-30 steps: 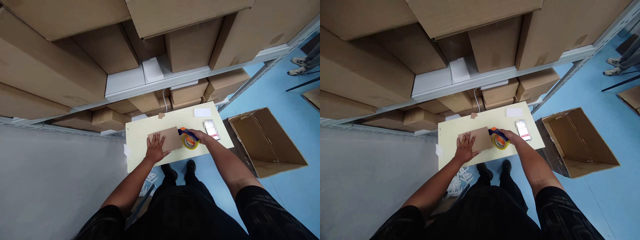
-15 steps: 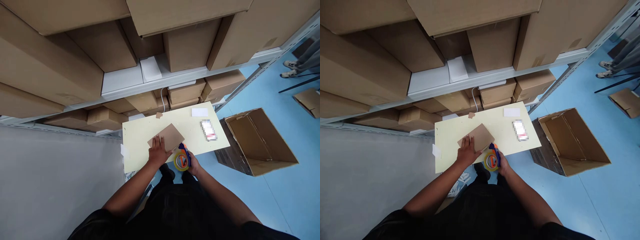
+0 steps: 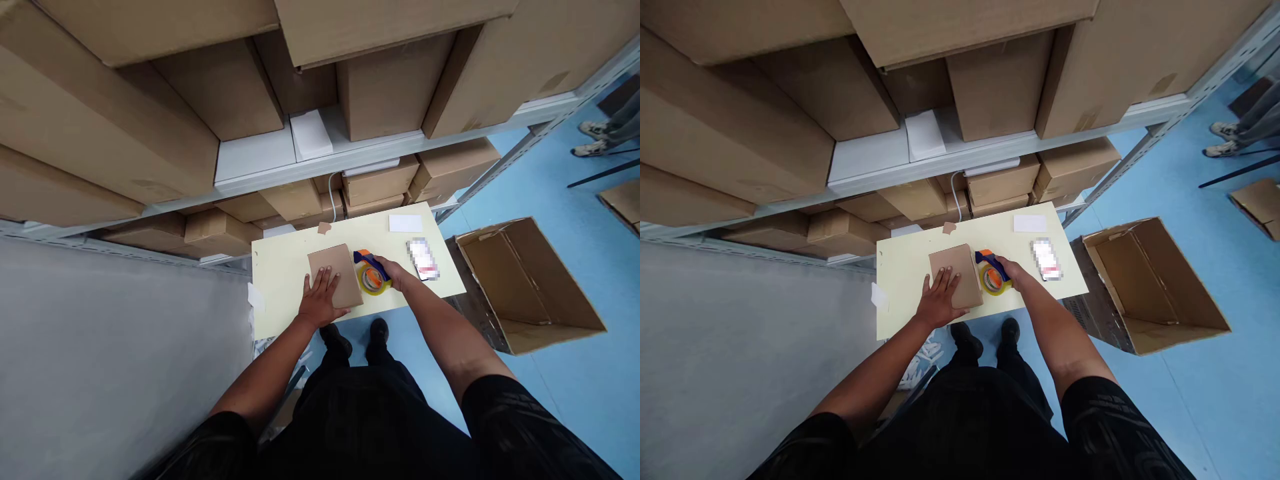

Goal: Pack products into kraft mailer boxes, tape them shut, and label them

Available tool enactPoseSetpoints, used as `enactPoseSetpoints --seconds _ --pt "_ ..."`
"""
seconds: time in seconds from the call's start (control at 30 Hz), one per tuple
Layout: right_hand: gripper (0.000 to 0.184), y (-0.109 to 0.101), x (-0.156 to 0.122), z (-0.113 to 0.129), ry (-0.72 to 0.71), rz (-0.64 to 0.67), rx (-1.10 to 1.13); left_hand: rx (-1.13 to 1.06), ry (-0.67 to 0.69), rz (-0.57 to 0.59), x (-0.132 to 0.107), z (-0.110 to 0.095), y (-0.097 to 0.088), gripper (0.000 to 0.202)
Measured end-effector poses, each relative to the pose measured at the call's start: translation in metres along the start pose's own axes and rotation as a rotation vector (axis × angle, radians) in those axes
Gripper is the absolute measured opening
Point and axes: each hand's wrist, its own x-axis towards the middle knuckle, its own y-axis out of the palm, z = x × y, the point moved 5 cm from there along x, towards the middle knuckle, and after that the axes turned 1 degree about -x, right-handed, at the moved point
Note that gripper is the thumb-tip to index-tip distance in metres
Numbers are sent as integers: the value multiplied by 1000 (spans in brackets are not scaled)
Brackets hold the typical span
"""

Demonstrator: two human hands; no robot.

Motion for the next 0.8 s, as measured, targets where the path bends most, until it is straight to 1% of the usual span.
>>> enactPoseSetpoints --seconds 0.07,0.1,0.13,0.2,0.27,0.33,0.37,0.4,0.47,0.57,0.63,0.7,0.77,0.8 --pt "45 -10 -11 -16 -34 -63 -3 -12 -16 -7 1 0 3 104" --pt "45 -17 -19 -30 -33 -80 -6 -20 -24 -6 1 0 4 104" --pt "45 -25 -29 -47 -26 -73 6 -29 -31 -4 1 1 5 104" --pt "46 -42 -53 -88 10 -71 44 -49 -43 -2 1 2 5 106" --pt "52 -54 -77 -133 68 -11 32 -67 -45 -8 0 2 7 107" --pt "55 -56 -97 -168 135 19 -3 -81 -36 -20 0 2 8 108" --pt "56 -52 -102 -179 162 29 -25 -88 -30 -24 0 2 9 110" --pt "57 -45 -105 -184 175 37 -52 -94 -22 -25 0 2 10 111" --pt "56 -26 -101 -180 166 34 -122 -103 -7 -20 0 2 11 114" --pt "51 -1 -86 -150 126 18 -232 -101 -2 -17 0 5 11 113" --pt "51 7 -78 -128 88 36 -362 -94 -4 -23 1 7 11 112" --pt "54 9 -75 -110 42 43 -589 -87 -1 -31 0 8 11 112" --pt "54 14 -73 -99 1 31 -801 -80 -1 -40 0 8 11 112" --pt "52 20 -73 -96 -26 33 -867 -78 -4 -44 0 7 11 113"
